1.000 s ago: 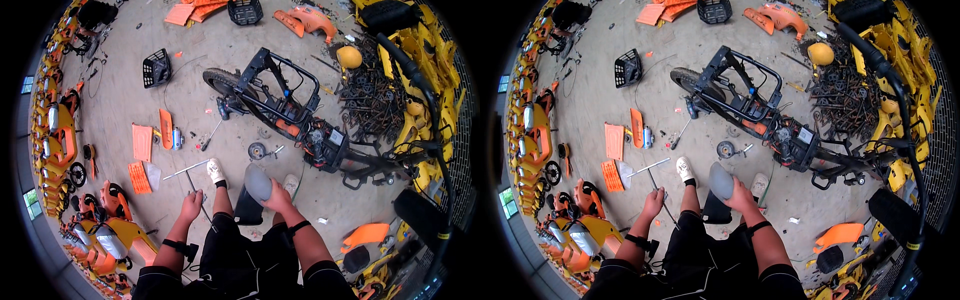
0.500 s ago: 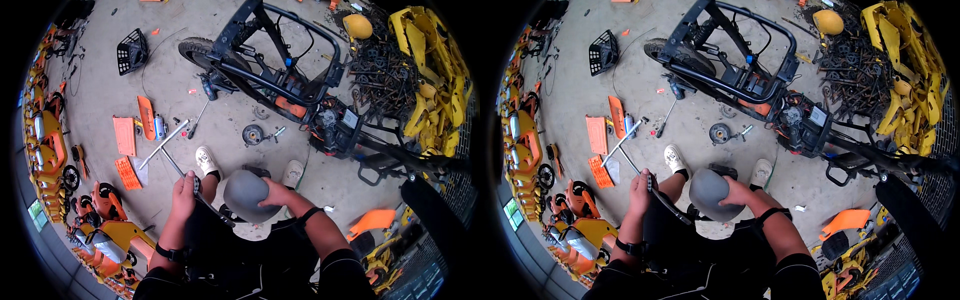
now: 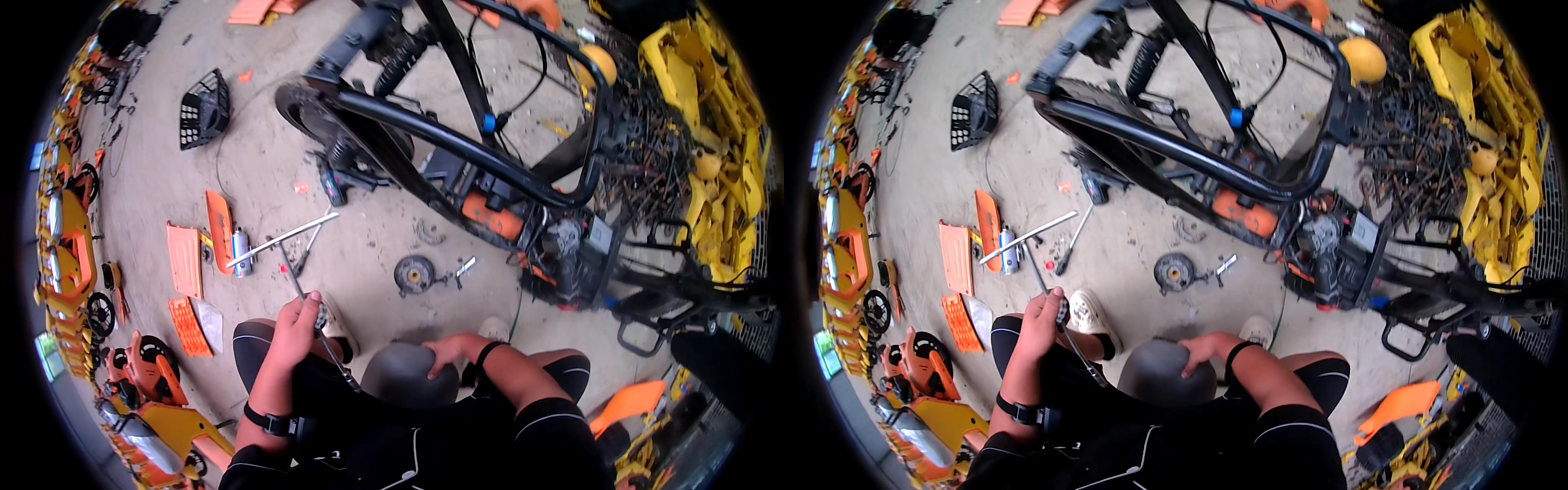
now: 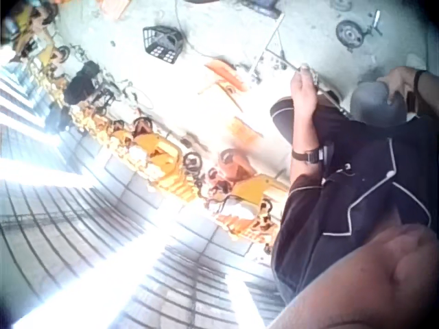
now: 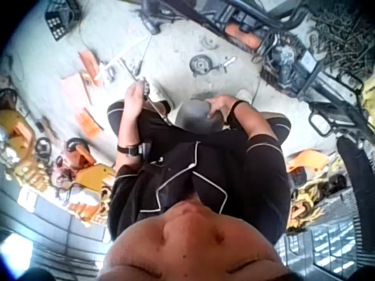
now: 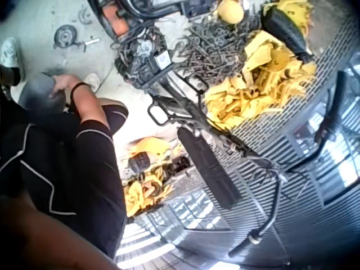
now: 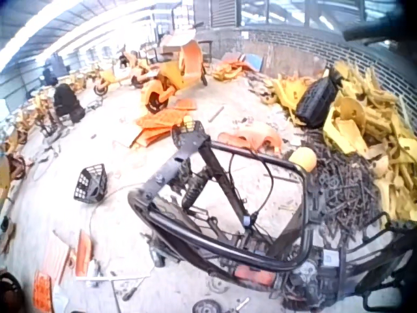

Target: The person sits on the floor and uses a socket wrench to work on a motorcycle frame and a metal chain, pointing at different sections of the tool.

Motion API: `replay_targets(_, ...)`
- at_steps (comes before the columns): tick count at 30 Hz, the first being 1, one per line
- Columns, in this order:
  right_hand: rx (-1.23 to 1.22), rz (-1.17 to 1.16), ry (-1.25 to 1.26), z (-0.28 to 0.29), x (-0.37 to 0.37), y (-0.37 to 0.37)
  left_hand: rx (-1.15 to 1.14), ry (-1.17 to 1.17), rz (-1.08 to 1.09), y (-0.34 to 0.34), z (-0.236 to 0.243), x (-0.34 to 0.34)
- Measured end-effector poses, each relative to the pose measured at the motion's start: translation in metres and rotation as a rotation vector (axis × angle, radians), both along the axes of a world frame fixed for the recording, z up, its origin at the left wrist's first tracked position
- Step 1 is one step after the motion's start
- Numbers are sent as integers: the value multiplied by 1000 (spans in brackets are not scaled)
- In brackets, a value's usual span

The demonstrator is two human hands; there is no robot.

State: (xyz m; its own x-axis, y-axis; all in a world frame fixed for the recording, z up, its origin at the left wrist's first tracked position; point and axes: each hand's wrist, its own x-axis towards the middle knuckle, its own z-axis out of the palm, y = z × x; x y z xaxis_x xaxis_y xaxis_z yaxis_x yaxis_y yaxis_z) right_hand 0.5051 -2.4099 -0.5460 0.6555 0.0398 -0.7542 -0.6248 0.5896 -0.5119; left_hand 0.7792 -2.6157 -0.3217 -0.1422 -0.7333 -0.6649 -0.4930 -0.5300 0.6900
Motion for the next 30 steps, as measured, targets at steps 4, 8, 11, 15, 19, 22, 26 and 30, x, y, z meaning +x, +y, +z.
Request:
replay_targets(4,-323,536,115,-37,9,9,-112,58,-58,-13,7,-10)
replay_targets(8,-186,486,184,-48,8,8,-245,120,-57,-19,-3,-20)
replay_targets(11,-192,468,217,-44,15,7,-262,146,-1,-14,-25,-32)
replay_targets(15,-465,655,203,-18,35,1,-323,253,152,-6,-48,-52)
replay_targets(19,-491,218,191,39,33,-36,-209,382,376,0,-56,-57)
replay_targets(22,-320,-64,293,77,7,-67,-134,570,516,14,-62,-53)
replay_targets(26,-184,-221,471,78,-6,-59,-144,507,500,50,-65,-51)
replay_targets(30,-53,-93,653,33,16,-18,-210,590,478,54,-47,-55)
